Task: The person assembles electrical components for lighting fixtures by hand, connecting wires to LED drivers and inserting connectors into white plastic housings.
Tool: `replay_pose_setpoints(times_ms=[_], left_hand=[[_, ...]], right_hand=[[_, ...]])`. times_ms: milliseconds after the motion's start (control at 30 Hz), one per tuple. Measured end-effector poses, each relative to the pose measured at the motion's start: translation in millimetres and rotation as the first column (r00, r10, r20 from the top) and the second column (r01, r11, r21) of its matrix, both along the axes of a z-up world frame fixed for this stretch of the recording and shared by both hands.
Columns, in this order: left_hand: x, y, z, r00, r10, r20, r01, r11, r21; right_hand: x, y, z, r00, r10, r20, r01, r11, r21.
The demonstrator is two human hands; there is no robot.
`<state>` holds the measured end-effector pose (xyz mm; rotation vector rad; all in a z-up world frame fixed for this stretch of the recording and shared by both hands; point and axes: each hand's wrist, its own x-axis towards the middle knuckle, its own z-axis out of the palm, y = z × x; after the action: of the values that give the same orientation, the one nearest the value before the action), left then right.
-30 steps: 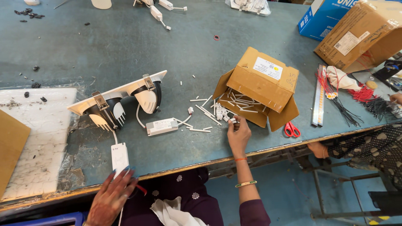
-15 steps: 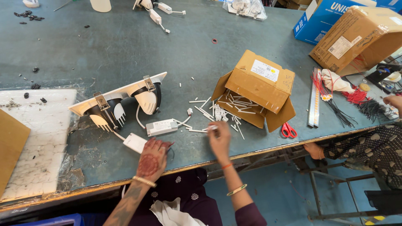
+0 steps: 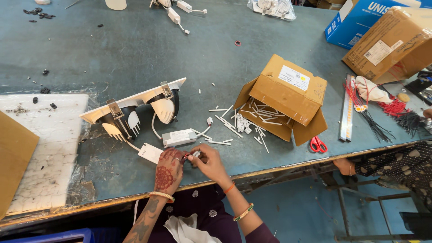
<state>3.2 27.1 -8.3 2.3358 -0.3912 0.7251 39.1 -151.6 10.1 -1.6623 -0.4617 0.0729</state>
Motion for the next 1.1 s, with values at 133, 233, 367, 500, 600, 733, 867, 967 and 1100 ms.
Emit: replay_pose_setpoints(times_ms=[133, 233, 367, 500, 600, 733, 867, 967, 1100], left_hand=[[-4, -1, 1, 1.000, 0.020, -0.019, -0.021, 0.998, -0.051], [-6, -1, 9, 1.000, -0.002, -0.007, 0.002, 0.999, -0.041], [-5, -4, 18, 0.997, -0.003, -0.074, 0.012, 0.993, 0.122], [-5, -7, 11, 1.000, -0.015, 0.026, 0.010, 0.984, 0.180], [-2, -8, 2, 0.999, 0.009, 0.045, -0.019, 0.970, 0.240], [-2, -9, -3, 1.000, 0.019, -0.008, -0.017, 0.969, 0.248], [-5, -6, 3, 1.000, 0.006, -0.018, -0.003, 0.987, 0.163], [-6, -4, 9, 0.999, -0.025, -0.048, 0.030, 0.993, 0.114], [-6, -8, 9, 0.980, -0.120, 0.158, 0.085, 0.974, 0.212]], right_hand=[[1, -8, -8, 0.991, 0.135, -0.023, -0.136, 0.990, -0.033], [5, -12, -21, 0.988, 0.139, -0.072, -0.137, 0.990, 0.033], [12, -18, -31, 0.987, 0.081, -0.138, -0.073, 0.996, 0.059], [11, -19, -30, 0.985, 0.086, -0.151, -0.073, 0.993, 0.092], [12, -18, -26, 0.981, 0.084, -0.177, -0.063, 0.991, 0.121], [9, -13, -24, 0.990, 0.027, -0.142, -0.023, 0.999, 0.030], [5, -10, -19, 0.994, 0.003, -0.109, -0.003, 1.000, -0.004], [2, -9, -14, 0.994, -0.005, -0.109, 0.004, 1.000, -0.010], [1, -7, -7, 0.999, -0.002, -0.037, -0.001, 0.997, -0.075]])
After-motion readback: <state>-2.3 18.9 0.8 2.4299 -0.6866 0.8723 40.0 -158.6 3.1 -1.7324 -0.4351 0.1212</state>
